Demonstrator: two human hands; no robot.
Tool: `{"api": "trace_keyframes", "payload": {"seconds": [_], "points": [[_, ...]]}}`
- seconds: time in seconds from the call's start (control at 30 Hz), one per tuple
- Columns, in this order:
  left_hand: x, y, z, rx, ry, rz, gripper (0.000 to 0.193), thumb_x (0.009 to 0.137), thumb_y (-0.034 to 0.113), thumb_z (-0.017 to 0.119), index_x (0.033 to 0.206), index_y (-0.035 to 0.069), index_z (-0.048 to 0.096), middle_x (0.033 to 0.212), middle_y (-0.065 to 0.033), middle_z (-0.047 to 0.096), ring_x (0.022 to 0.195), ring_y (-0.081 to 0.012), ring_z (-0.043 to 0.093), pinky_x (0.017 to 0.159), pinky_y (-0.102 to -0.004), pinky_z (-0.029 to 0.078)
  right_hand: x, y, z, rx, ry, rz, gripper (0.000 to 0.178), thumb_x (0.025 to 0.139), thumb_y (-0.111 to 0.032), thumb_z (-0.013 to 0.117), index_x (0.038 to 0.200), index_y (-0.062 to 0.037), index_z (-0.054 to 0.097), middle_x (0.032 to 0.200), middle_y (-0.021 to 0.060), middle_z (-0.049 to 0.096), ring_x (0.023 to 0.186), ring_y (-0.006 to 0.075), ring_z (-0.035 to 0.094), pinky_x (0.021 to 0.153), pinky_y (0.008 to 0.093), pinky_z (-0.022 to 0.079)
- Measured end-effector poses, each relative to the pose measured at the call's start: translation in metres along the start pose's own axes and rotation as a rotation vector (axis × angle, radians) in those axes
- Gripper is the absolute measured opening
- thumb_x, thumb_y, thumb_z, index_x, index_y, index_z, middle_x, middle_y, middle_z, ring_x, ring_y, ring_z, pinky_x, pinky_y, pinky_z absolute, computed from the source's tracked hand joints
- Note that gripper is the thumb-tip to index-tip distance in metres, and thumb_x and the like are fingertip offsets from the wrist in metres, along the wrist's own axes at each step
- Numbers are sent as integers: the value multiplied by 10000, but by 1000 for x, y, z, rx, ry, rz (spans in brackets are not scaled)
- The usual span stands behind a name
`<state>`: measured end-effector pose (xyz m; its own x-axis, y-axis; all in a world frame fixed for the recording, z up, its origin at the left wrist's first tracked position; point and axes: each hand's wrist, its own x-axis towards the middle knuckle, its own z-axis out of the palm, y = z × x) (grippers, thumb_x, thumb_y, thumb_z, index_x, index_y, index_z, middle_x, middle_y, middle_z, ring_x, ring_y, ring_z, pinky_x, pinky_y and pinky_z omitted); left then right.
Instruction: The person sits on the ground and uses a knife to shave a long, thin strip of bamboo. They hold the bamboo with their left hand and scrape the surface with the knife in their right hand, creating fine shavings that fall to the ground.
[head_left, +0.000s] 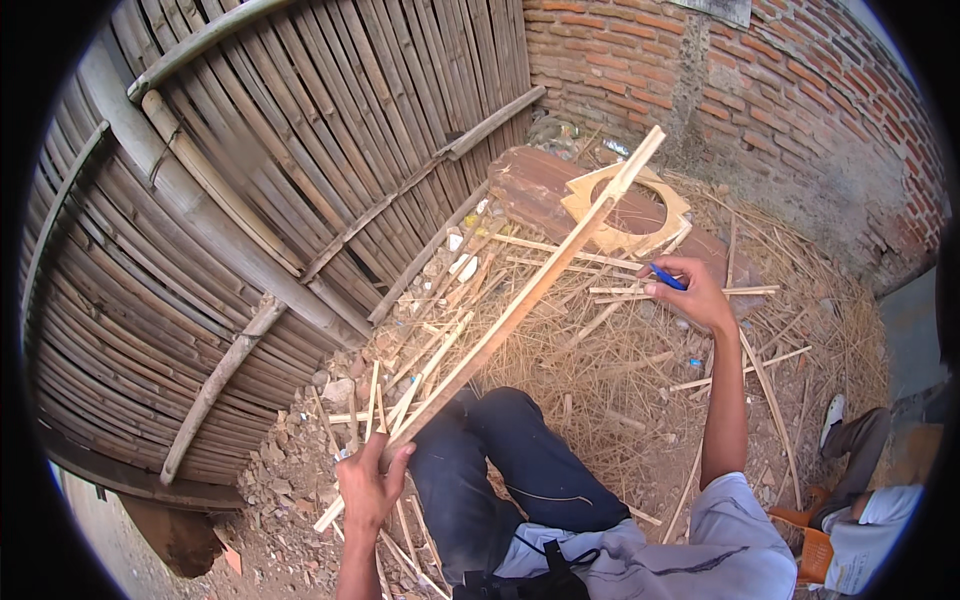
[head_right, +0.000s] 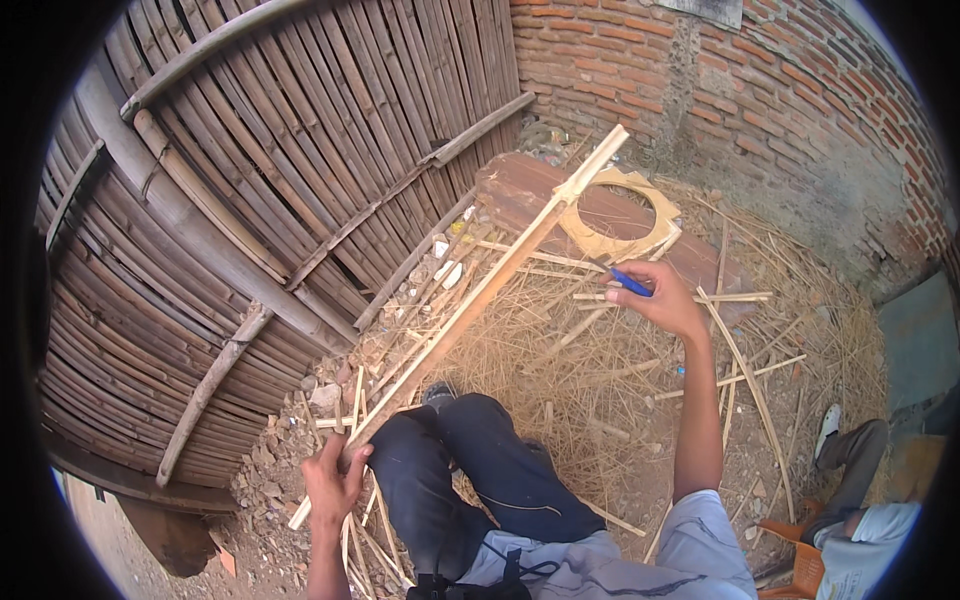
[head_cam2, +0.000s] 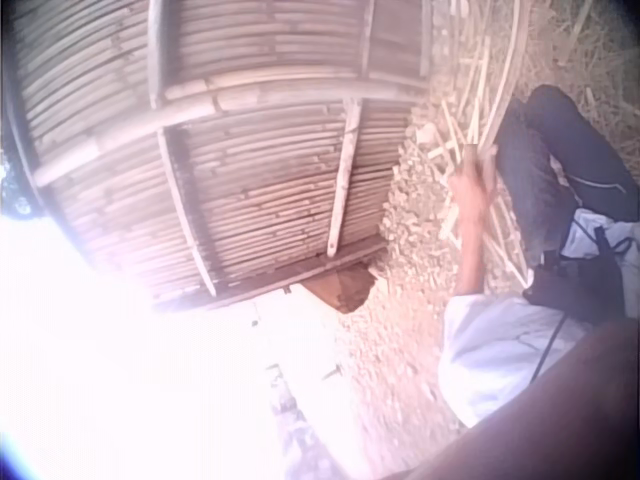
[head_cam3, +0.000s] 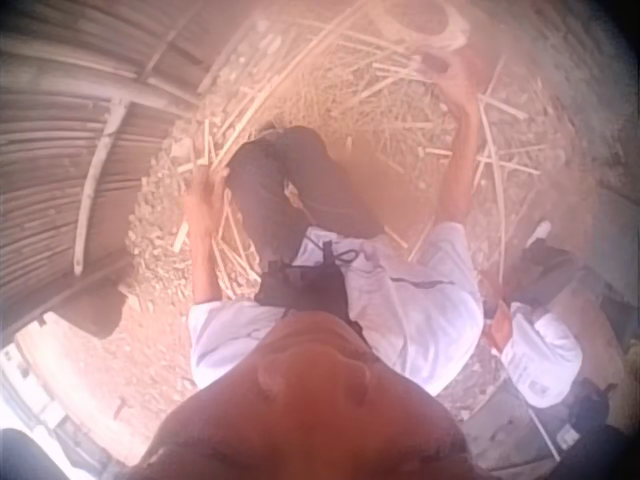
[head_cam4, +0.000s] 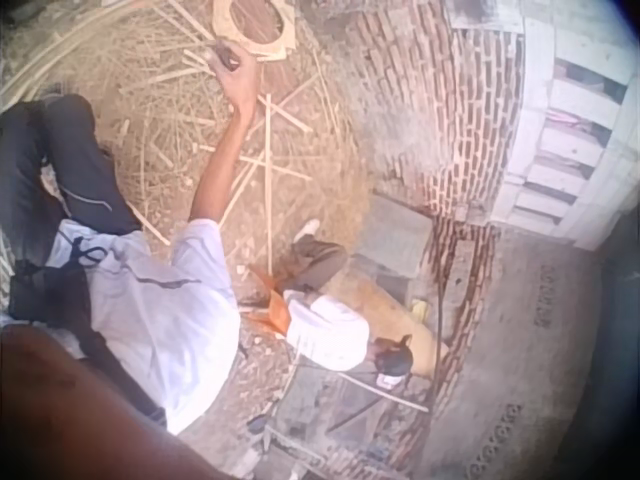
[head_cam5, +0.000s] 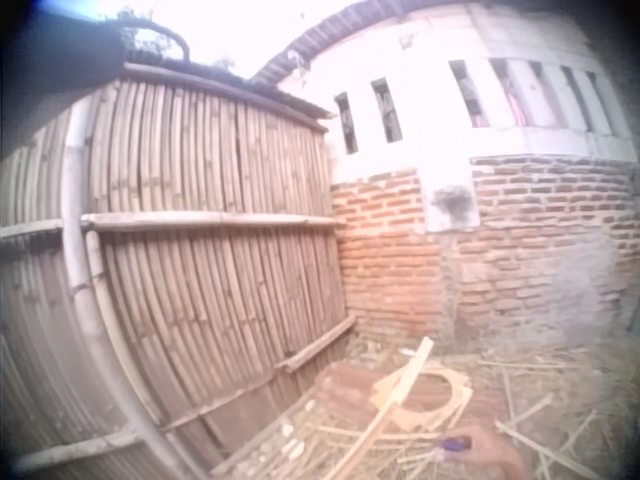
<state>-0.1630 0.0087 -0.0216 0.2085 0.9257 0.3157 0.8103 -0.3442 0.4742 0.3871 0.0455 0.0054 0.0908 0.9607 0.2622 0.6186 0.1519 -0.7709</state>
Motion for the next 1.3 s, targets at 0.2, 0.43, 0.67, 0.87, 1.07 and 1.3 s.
{"api": "trace_keyframes", "payload": {"seconds": [0.2, 0.43, 0.67, 0.87, 1.07, 1.3], "points": [[6, -40, 13, 50, 97, 62, 332, 927, 304, 854, 906, 41, 652, 565, -137, 550, 473, -305, 546, 509, -426, 433, 4, 9, 10, 247, 307, 122, 403, 1078, -349, 671, 1363, -65, 698, 1026, 42, 778, 630, 28, 536, 577, 206, 407], [4, -54, 30, 16, 96, 131, 344, 907, 291, 866, 866, 33, 642, 578, -130, 553, 503, -305, 547, 515, -423, 421, 15, -81, 60, 608, 296, 106, 468, 1101, -341, 629, 1488, -79, 608, 1013, 36, 761, 564, 1, 388, 506, 198, 308], [2, -66, 20, -14, 21, 121, 338, 922, 280, 849, 858, 32, 628, 569, -122, 530, 487, -289, 518, 509, -412, 415, 27, -81, 72, 457, 244, -21, 350, 1087, -272, 665, 1319, -11, 649, 794, -30, 544, 726, 71, 502, 679, 263, 435], [0, -82, 7, -19, -88, 45, 346, 941, 324, 823, 895, 23, 657, 565, -139, 549, 494, -328, 566, 517, -434, 436, 24, -67, 55, 143, 121, -18, 279, 1070, -220, 672, 1229, 10, 671, 780, 38, 615, 710, 129, 548, 692, 339, 474], [-1, -94, -4, -32, -99, 8, 375, 960, 353, 799, 872, 30, 630, 545, -124, 512, 470, -315, 483, 515, -450, 410, 23, -86, 28, -287, -5, -183, 359, 973, -79, 680, 1330, -46, 685, 882, 189, 724, 775, 338, 698, 748, 447, 538], [4, -90, -9, 59, 10, 0, 370, 968, 342, 791, 856, 35, 618, 542, -124, 502, 466, -287, 459, 505, -434, 396, 22, -57, 5, -641, -10, 2, 652, 865, 15, 679, 1484, -177, 611, 962, 209, 761, 902, 441, 731, 832, 557, 561]]}}
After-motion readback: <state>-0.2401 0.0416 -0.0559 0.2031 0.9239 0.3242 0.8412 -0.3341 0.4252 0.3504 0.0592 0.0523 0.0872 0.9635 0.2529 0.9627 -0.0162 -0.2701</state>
